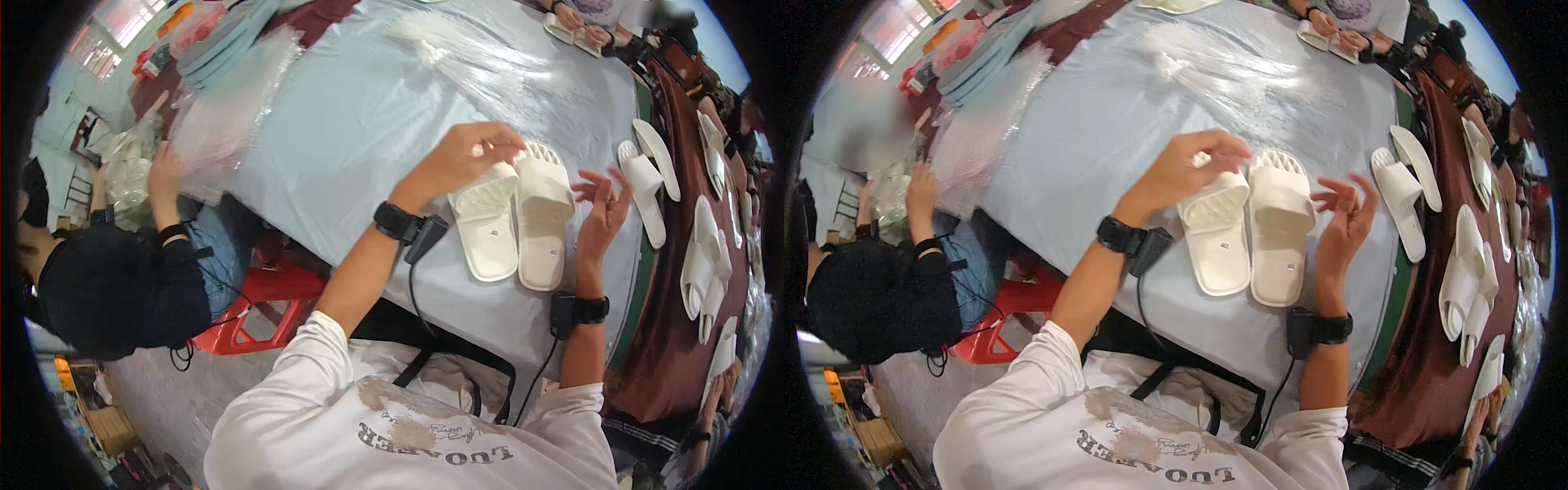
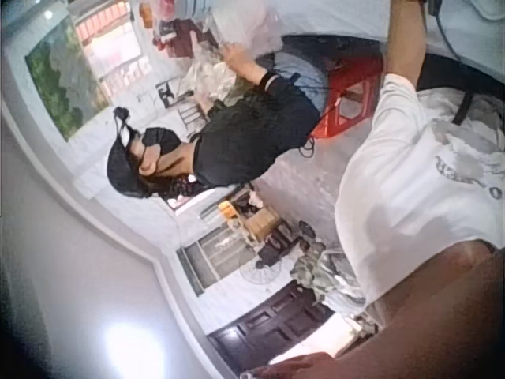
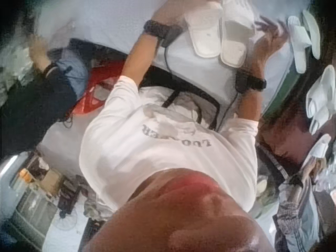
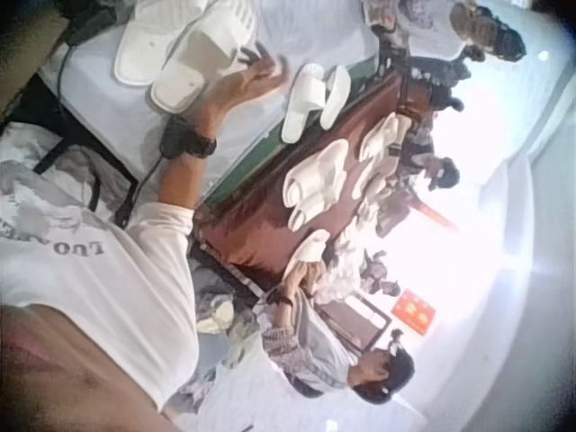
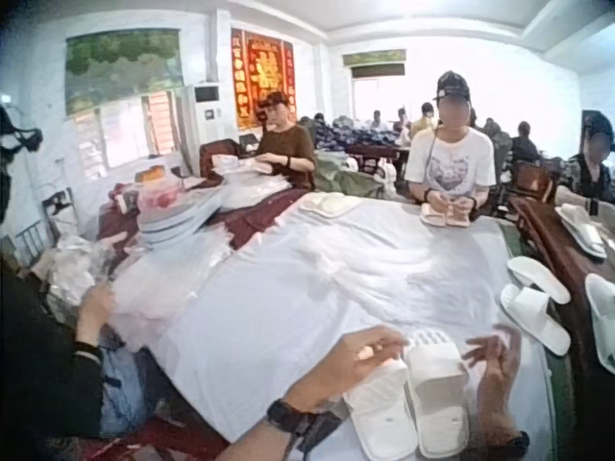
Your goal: Checking slippers and attaching size labels in a shoe manufacturing facility.
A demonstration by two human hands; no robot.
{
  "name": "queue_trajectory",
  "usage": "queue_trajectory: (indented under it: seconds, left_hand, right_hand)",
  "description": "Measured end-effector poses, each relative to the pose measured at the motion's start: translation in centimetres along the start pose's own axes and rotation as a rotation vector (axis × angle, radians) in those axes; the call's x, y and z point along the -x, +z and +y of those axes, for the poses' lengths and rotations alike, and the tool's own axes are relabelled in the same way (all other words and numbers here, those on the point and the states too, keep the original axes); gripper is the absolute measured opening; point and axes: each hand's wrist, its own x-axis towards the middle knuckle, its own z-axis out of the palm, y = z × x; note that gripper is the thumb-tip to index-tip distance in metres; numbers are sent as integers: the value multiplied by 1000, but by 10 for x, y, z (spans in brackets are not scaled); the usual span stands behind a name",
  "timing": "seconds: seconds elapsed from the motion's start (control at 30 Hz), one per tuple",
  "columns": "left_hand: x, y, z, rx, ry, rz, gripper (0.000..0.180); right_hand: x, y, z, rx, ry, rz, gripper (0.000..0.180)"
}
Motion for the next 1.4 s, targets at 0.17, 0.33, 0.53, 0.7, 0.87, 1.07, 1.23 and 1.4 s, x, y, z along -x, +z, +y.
queue_trajectory:
  seconds: [0.17, 0.33, 0.53, 0.7, 0.87, 1.07, 1.23, 1.4]
  left_hand:
    - [4, 8, 17, -602, 187, -139, 62]
    - [9, 41, 30, -710, 57, -106, 83]
    - [13, 48, 25, -869, -25, -68, 69]
    - [34, 20, 31, -766, -21, -67, 67]
    - [49, -20, 37, -746, -13, 37, 60]
    - [64, -81, 33, -721, -2, 190, 47]
    - [70, -127, 30, -783, 2, 171, 50]
    - [73, -156, 22, -748, -61, 147, 48]
  right_hand:
    - [-5, -16, 21, 294, 239, -130, 26]
    - [-3, -17, 24, 201, 334, -135, 28]
    - [0, -14, 24, 57, 417, -268, 28]
    - [1, -10, 25, 13, 468, -247, 27]
    - [2, -5, 14, 60, 439, -317, 29]
    - [12, 11, -18, -141, 288, -697, 44]
    - [19, 18, -43, -214, 265, -1055, 64]
    - [28, 26, -41, -178, 244, -1140, 66]
